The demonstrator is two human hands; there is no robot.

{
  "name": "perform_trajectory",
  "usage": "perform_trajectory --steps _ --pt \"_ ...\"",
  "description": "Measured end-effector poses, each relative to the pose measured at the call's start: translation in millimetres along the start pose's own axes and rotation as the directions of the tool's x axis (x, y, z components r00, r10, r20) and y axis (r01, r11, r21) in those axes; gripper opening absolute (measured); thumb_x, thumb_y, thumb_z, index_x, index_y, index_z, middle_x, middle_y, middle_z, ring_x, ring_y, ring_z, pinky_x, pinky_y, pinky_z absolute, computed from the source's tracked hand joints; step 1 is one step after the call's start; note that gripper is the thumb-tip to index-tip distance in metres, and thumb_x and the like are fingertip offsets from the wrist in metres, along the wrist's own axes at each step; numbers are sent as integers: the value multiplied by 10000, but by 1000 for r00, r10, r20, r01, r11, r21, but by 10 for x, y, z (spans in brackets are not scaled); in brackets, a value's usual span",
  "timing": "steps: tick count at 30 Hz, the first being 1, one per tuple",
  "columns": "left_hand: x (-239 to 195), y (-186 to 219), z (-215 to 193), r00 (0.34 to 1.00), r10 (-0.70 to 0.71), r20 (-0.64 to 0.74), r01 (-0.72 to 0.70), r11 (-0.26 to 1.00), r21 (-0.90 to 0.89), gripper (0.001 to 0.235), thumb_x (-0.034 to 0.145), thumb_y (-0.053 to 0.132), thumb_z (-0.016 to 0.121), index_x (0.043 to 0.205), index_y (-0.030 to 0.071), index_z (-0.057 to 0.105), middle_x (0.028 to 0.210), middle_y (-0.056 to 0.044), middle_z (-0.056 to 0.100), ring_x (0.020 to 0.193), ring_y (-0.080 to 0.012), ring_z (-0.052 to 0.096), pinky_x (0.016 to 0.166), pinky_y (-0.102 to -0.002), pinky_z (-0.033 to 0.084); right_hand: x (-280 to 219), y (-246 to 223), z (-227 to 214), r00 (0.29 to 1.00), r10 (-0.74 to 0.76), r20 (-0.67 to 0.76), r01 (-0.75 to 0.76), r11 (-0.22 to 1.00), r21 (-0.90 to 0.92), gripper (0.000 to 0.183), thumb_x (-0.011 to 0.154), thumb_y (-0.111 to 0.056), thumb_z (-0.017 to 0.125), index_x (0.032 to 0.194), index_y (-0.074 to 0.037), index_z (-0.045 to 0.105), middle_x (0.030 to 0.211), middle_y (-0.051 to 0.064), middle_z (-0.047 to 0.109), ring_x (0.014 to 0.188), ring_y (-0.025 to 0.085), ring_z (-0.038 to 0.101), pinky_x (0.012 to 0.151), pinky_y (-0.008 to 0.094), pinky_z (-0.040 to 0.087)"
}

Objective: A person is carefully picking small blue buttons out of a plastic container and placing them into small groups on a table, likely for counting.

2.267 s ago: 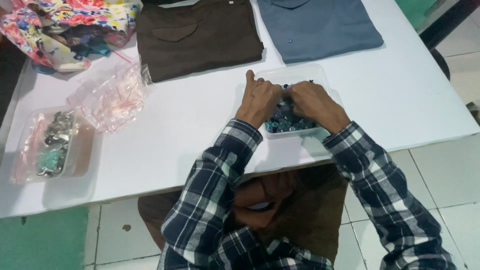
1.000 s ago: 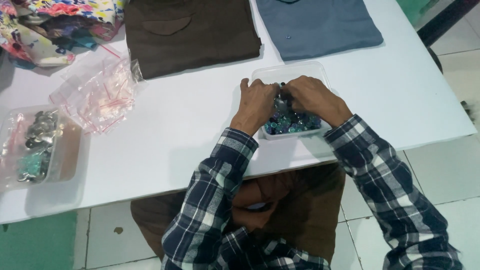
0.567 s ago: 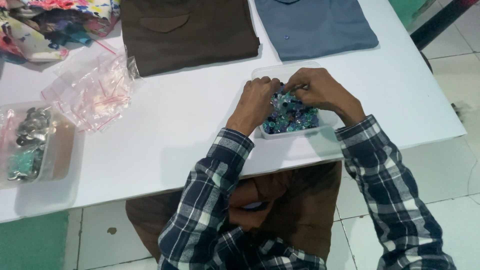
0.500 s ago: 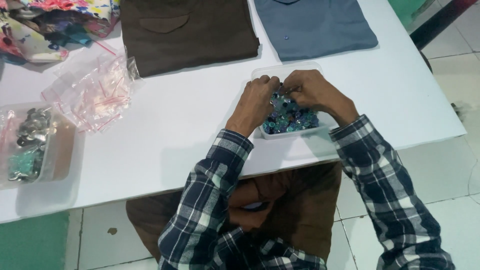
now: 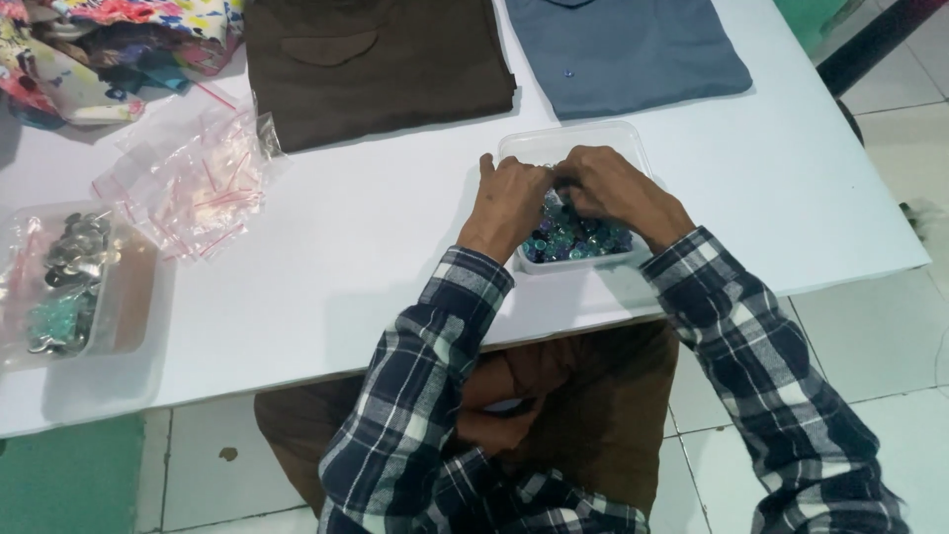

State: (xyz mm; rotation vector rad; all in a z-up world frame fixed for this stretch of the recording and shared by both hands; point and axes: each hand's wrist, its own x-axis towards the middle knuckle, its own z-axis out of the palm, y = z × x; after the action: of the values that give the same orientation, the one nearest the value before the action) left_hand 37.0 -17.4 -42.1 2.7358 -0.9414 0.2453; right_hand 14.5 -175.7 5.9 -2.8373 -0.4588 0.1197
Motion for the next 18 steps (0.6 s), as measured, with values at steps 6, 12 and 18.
perform_trajectory --steps 6,12,18 --pt "135 12 120 999 32 -17 -31 997 72 130 838 32 693 900 131 748 702 -52 694 758 -226 707 1032 -632 422 -163 -13 -237 993 98 -69 -55 885 462 170 956 -101 678 1095 -27 743 951 219 733 954 369 723 784 455 581" --pt "-14 44 -249 1000 15 -10 -16 997 -79 169 828 -11 715 916 126 763 730 -41 726 792 -225 731 1128 -638 301 -285 -16 -241 975 210 -66 -56 527 848 188 925 -88 721 1098 -15 712 968 126 708 953 189 700 826 270 611" --pt "-111 -18 -441 963 -21 -268 -60 954 -292 225 923 27 672 1106 143 732 951 -62 759 975 -216 733 1163 -619 253 -356 74 -173 955 297 3 -85 263 961 236 914 -64 715 1132 22 690 931 133 687 891 205 749 782 249 656"
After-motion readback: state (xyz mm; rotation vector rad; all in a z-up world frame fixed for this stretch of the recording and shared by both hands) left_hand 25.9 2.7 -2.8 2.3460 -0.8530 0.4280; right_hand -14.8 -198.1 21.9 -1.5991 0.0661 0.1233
